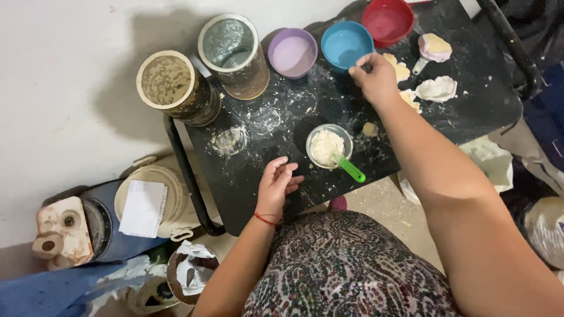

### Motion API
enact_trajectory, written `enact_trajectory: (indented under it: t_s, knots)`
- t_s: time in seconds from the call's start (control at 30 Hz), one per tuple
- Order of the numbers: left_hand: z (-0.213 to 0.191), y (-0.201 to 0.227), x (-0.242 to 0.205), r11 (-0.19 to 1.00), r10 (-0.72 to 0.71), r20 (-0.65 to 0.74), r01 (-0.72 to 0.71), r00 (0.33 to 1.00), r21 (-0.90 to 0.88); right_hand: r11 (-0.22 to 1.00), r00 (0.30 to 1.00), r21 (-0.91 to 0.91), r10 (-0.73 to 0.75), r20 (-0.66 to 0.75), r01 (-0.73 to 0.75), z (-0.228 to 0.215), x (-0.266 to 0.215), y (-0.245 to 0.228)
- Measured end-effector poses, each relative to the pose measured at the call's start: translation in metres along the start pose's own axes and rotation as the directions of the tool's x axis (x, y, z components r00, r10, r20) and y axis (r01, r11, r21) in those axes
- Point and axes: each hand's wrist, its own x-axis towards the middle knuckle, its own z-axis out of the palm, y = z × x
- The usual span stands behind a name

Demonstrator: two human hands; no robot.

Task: The person mixes a white powder with a liquid in a small container using a green spatula. They then scoop the resulting paste into several small, flower-shaped molds placed on the table.

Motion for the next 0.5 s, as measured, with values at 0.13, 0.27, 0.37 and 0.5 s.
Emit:
enact_trajectory:
  t_s: [0.13,0.27,0.37,0.5]
  knots:
    - [-0.005,0.001,-0.008,0.999,0.043,-0.022,-0.044,0.999,-0.028,0.999,0.999,0.016,-0.044,-0.02,0.045,0.022,0.031,0.009]
    - [-0.002,0.02,-0.018,0.997,-0.058,-0.052,0.06,0.997,0.041,0.993,0.997,0.097,0.057,0.043,-0.061,0.022,0.034,-0.001]
    - [-0.005,0.009,-0.01,0.998,-0.034,-0.017,0.035,0.999,0.055,0.999,0.988,-0.016,0.043,0.147,-0.041,-0.003,0.011,-0.019]
    - [-0.014,-0.034,0.029,0.982,0.136,0.066,-0.143,0.988,0.12,0.876,0.942,-0.404,-0.142,0.303,0.262,-0.046,-0.083,-0.074]
